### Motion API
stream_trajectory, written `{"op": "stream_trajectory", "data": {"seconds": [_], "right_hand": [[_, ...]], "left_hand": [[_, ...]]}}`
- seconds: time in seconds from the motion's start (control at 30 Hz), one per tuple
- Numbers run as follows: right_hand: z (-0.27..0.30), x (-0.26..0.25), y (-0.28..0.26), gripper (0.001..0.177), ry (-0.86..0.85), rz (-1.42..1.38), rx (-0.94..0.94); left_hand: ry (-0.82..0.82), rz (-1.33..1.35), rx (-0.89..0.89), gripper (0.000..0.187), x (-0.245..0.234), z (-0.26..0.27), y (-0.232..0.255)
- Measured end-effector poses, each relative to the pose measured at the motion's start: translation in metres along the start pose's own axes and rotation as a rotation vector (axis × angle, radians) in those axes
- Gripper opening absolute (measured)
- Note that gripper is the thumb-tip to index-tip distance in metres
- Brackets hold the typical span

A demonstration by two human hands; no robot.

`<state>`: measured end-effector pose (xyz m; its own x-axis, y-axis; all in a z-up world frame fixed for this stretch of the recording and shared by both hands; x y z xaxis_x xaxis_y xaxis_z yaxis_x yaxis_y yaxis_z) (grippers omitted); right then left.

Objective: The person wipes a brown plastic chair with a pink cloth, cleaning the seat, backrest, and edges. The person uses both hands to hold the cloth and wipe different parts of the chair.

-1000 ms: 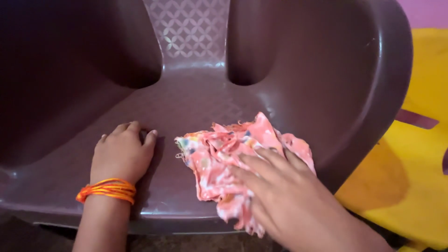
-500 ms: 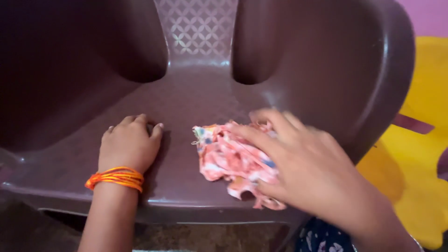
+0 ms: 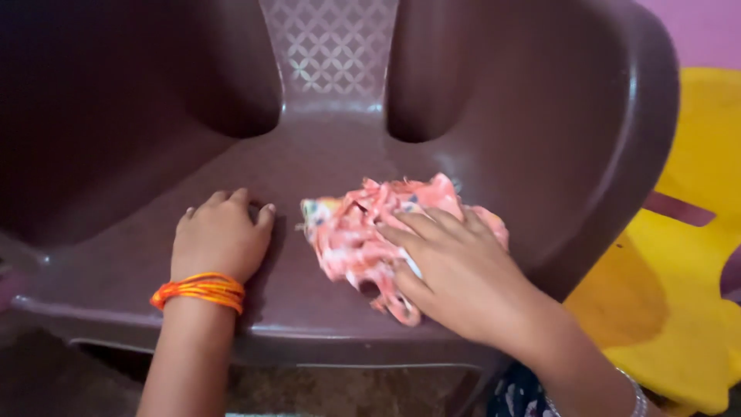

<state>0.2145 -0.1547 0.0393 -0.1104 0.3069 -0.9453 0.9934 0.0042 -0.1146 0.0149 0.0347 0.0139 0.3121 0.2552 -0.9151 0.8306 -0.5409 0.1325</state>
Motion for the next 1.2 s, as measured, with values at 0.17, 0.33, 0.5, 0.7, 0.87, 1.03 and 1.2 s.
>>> {"op": "stream_trajectory", "data": {"seconds": [0.17,0.33,0.5,0.7,0.87,1.03,1.2], "right_hand": [[0.008,-0.006,-0.007,0.060,-0.064,-0.028,0.052],[0.043,-0.012,-0.008,0.058,0.152,0.005,-0.143],[0.006,-0.005,-0.003,0.058,0.045,-0.069,-0.054],[0.034,-0.007,-0.012,0.061,0.074,-0.003,-0.059],[0.020,-0.005,-0.014,0.058,0.058,-0.007,-0.056],[0.010,0.007,-0.003,0.058,-0.012,-0.053,-0.009],[0.036,0.002,-0.004,0.060,0.070,-0.070,-0.141]], "left_hand": [[0.023,0.011,-0.007,0.044,0.000,-0.001,-0.003],[0.008,0.005,-0.008,0.043,-0.003,-0.001,0.001],[-0.002,0.012,0.007,0.042,-0.001,-0.003,0.001],[0.009,0.003,-0.003,0.043,-0.001,-0.002,-0.002],[0.007,0.024,0.004,0.043,-0.001,-0.001,0.001],[0.030,-0.002,0.016,0.043,0.001,-0.002,-0.003],[0.005,0.004,-0.007,0.042,-0.005,-0.002,0.000]]}}
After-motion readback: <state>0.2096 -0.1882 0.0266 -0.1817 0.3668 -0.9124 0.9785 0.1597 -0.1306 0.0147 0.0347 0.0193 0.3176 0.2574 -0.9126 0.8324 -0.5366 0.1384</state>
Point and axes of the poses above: each hand's wrist, its own z-axis away from the middle knuckle, its own x-axis out of the palm, y = z × x, the point moved 4 cm from there along -z, towards the middle knuckle, and after that the axes turned 8 degrees about x, right-handed, at the moved point
